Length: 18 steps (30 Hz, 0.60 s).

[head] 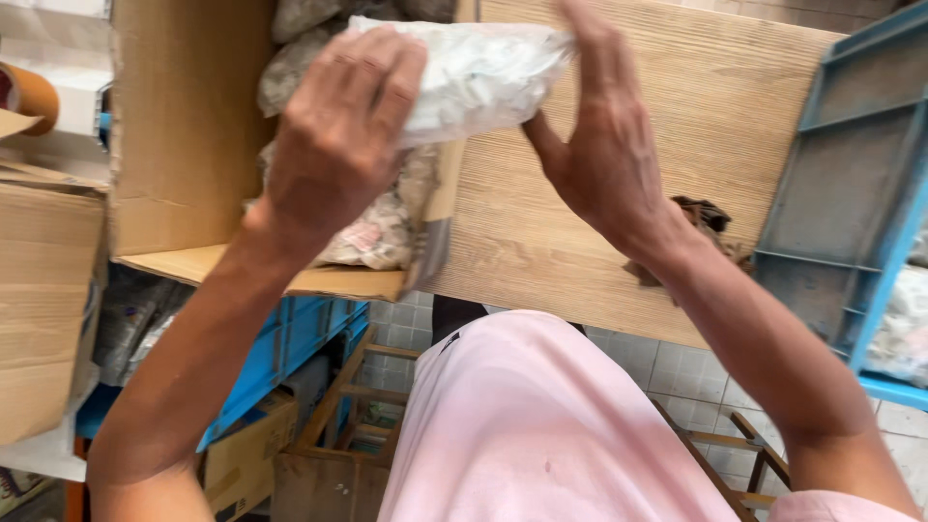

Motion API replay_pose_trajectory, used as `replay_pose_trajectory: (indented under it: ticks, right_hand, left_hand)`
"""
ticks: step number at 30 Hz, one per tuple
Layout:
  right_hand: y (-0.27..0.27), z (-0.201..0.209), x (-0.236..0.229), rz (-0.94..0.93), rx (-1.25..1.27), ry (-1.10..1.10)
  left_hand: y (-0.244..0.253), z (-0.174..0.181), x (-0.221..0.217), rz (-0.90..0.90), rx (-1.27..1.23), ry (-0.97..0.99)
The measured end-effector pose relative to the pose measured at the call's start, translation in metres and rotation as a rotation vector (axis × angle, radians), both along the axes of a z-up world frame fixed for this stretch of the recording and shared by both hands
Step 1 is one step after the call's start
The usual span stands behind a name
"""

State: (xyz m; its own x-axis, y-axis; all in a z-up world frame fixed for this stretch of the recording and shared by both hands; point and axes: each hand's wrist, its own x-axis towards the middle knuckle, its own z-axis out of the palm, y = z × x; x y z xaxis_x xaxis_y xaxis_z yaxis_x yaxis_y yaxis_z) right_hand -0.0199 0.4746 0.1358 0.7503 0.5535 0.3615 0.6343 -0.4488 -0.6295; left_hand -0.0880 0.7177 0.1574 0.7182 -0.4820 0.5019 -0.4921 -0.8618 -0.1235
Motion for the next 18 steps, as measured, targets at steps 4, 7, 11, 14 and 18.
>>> replay_pose_trajectory:
  ticks: [4, 7, 11, 14, 18]
  right_hand:
    - [-0.081, -0.018, -0.02, -0.212, 0.07, 0.365]
    - [-0.13, -0.077, -0.041, -0.043, 0.713, 1.421]
    - [-0.152, -0.196, -0.066, -0.04, 1.074, 1.52]
    - [-0.164, -0.277, -0.077, -0.304, 1.08, 1.619]
    - [-0.198, -0.377, -0.087, -0.464, 0.923, 1.727]
  left_hand:
    - [-0.096, -0.015, 0.008, -0.001, 0.075, -0.154]
    - [-0.158, -0.06, 0.001, 0.033, 0.258, -0.158]
    - [-0.223, -0.163, -0.02, -0.042, 0.009, -0.202]
    - [-0.249, -0.22, -0.05, -0.085, -0.051, -0.048]
    - [-0.248, -0.256, -0.081, -0.11, -0.228, 0.363]
